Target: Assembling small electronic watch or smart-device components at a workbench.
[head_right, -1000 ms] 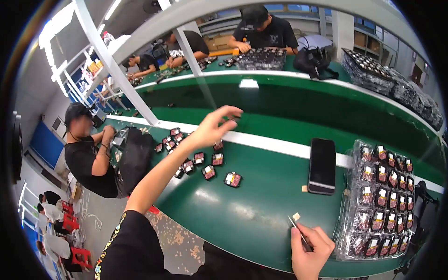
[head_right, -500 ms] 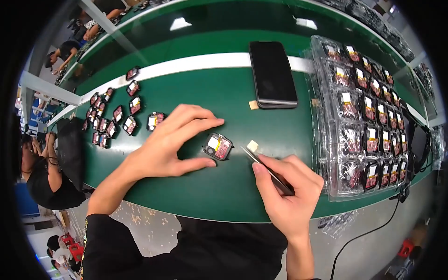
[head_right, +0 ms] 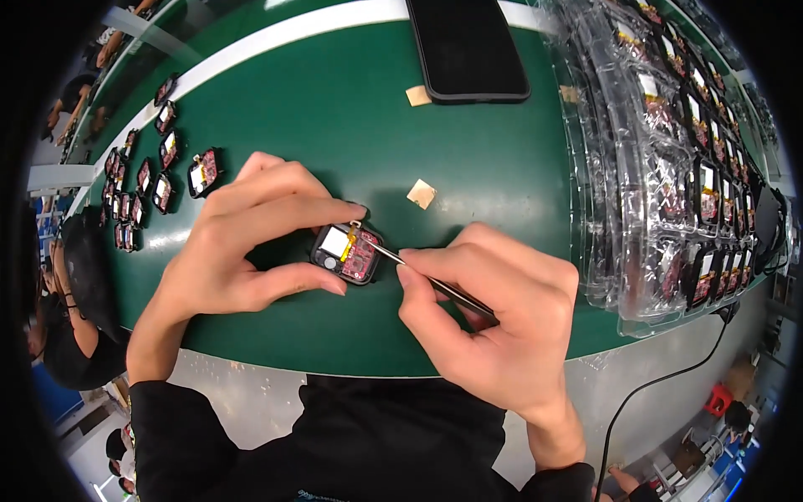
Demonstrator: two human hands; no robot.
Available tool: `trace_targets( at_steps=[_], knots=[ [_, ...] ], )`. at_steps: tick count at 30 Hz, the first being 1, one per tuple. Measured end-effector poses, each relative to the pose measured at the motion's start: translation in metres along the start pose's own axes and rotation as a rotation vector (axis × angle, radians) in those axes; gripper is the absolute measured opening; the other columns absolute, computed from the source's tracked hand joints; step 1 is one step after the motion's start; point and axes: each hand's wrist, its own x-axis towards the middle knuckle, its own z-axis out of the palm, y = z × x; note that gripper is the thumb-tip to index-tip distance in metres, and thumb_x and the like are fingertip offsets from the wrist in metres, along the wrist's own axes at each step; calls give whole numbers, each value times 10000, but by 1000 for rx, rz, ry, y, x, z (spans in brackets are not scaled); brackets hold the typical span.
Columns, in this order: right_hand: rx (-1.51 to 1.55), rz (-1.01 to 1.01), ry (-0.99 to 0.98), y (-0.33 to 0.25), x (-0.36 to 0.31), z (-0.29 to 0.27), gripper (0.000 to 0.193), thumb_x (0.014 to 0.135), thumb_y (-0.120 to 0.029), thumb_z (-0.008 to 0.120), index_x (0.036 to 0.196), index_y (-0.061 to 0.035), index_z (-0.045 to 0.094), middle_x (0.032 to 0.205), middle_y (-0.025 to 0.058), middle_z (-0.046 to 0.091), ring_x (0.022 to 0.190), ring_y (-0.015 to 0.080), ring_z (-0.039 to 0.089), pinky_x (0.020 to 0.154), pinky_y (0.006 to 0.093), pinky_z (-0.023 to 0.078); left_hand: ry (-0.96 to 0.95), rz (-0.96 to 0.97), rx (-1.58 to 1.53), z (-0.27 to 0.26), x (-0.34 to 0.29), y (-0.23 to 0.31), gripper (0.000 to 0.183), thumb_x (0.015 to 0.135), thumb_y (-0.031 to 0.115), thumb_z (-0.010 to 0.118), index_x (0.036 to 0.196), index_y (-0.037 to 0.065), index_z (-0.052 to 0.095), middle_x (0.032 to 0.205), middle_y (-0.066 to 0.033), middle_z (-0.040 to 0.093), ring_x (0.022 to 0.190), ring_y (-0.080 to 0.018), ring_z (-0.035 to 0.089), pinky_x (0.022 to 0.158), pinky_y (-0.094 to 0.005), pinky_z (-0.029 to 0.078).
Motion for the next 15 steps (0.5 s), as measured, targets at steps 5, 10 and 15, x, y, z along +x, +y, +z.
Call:
trace_targets(
  at_steps=[5,10,15],
  knots=[
    [-20,-12,-2,-1,2,2,167,807,88,844,964,30,832,680,21,618,543,53,488,508,243,304,-16,-3,30,0,1,-1,626,714,331,989,1226,13,819,981,-74,743,895,-242,679,900,-368,444],
    [-34,0,10,0,1,2,182,795,99,839,961,24,833,680,20,623,539,48,482,502,239,295,-29,-26,37,0,3,0,645,713,366,979,1221,3,818,975,-87,744,873,-249,680,896,-370,454],
    [-68,-72,56,2,0,2,224,775,102,850,981,15,847,703,14,631,537,42,474,500,234,300,23,-56,59,2,3,4,680,681,395,997,1201,-3,814,878,-59,704,760,-193,605,798,-331,462]
  ],
)
